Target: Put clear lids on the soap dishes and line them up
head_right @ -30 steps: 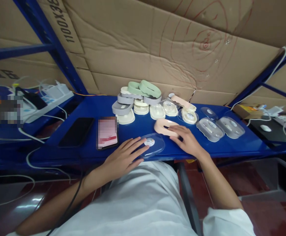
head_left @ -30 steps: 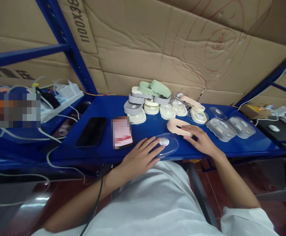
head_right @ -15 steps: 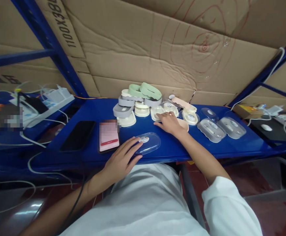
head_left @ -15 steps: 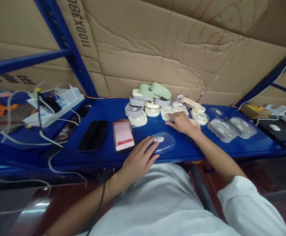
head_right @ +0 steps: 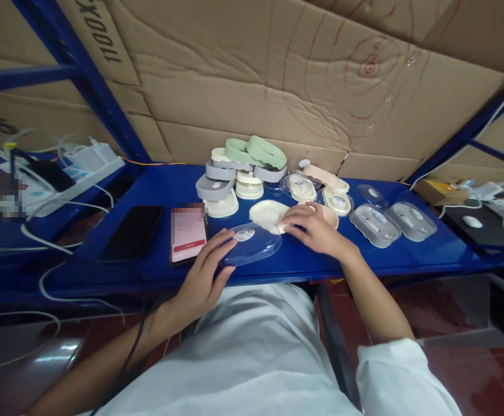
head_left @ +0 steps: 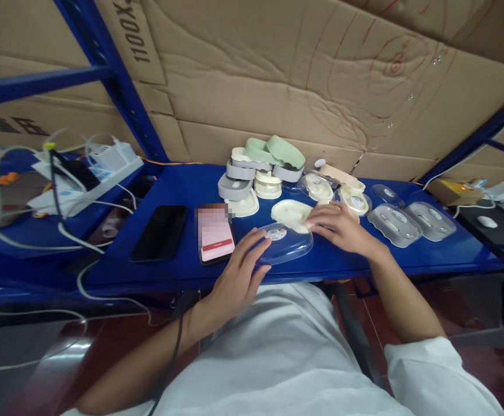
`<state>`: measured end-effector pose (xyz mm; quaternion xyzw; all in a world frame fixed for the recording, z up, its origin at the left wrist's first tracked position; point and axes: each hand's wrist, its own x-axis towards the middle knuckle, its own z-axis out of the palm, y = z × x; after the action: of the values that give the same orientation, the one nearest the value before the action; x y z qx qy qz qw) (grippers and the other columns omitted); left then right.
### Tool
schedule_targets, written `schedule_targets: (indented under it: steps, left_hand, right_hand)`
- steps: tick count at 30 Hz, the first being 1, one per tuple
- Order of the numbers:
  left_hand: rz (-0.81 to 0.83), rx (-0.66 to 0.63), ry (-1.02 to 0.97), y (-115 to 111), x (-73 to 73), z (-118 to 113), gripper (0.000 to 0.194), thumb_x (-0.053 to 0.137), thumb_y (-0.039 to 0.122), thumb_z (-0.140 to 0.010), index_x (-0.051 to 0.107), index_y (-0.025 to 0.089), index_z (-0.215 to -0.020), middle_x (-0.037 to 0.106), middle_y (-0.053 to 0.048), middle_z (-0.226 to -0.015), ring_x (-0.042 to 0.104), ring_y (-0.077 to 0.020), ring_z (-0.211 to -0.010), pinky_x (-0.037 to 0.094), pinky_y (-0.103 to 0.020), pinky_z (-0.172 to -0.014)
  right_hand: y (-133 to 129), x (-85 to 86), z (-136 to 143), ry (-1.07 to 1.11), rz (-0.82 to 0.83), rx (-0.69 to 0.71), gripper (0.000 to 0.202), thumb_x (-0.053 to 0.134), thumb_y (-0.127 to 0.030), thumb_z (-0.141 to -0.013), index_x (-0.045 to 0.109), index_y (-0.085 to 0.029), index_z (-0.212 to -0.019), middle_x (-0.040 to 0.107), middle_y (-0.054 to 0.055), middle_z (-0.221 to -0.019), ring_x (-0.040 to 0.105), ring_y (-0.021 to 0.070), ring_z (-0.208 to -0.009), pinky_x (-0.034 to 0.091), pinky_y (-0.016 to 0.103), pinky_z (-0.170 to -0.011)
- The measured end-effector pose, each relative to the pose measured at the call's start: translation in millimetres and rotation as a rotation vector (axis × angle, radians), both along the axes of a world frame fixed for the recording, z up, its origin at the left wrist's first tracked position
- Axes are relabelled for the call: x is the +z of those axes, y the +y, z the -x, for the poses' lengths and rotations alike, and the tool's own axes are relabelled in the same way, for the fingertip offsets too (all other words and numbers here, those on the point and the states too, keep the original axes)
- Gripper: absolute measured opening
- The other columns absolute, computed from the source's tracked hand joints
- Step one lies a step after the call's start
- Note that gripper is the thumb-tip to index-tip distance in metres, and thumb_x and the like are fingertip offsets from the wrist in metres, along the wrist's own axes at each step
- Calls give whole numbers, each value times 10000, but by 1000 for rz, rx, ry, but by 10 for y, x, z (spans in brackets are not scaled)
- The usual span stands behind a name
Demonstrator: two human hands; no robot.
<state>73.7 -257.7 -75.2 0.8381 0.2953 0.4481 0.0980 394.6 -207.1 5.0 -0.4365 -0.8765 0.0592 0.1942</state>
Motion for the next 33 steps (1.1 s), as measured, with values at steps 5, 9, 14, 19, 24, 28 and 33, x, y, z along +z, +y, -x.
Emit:
schedule_targets:
  steps: [5,9,14,19,24,28,33]
  left_hand:
    - [12,61,-30,4,-24,-25,573,493,181,-1096,349,279,-1642,482,-151,-1621,418,-320,-1580,456,-573,-1259]
    - [13,106,28,9,-25,-72,550,517,186,-1093,376,264,-1620,504,-147,-1595,412,-310,-1584,450,-554,-1270]
    - [4,128,84,9,-32,-112,534,505,223,-1102,378,258,-1620,510,-148,-1591,416,-321,-1583,441,-571,-1274]
    - [-54,140,-68,4,-44,-75,517,493,203,-1101,387,265,-1603,492,-160,-1581,428,-312,-1570,456,-580,-1253]
    - [-117,139,-195,1,-37,-54,480,496,229,-1107,416,254,-1580,488,-172,-1553,451,-305,-1541,442,-591,-1251]
    - [-114,130,-172,-1,-20,-62,456,484,259,-1119,419,264,-1570,519,-164,-1529,461,-297,-1532,460,-586,-1234]
    - [-112,98,-167,-3,-28,-59,454,493,254,-1119,423,252,-1568,539,-163,-1514,456,-295,-1541,462,-563,-1237]
  right_hand:
    - [-452,-318,-78,36,-47,31,319,518,-252,-1077,756,-334,-1273,664,63,-1493,570,278,-1447,444,561,-1201]
    - [-466,-530,-305,31,-176,-223,423,503,-295,-1087,617,-320,-1494,499,84,-1663,426,308,-1572,405,600,-1238]
    - [-380,-621,-479,46,-306,-455,361,526,-395,-1084,705,-286,-1378,763,98,-1338,687,327,-1295,442,608,-1170]
    - [-667,-510,-195,132,-359,-335,319,540,-317,-1081,711,-322,-1351,791,61,-1275,736,285,-1195,446,558,-1162]
    - [-942,-500,187,79,-264,-78,513,548,-219,-1074,537,-391,-1558,756,33,-1367,713,264,-1257,369,574,-1220]
    - [-968,-514,304,33,-224,-16,531,558,-213,-1086,493,-379,-1586,727,32,-1421,660,247,-1348,314,561,-1255]
    - [-953,-481,315,-27,-136,57,481,615,-332,-1082,523,-350,-1554,668,46,-1508,579,248,-1454,285,548,-1288]
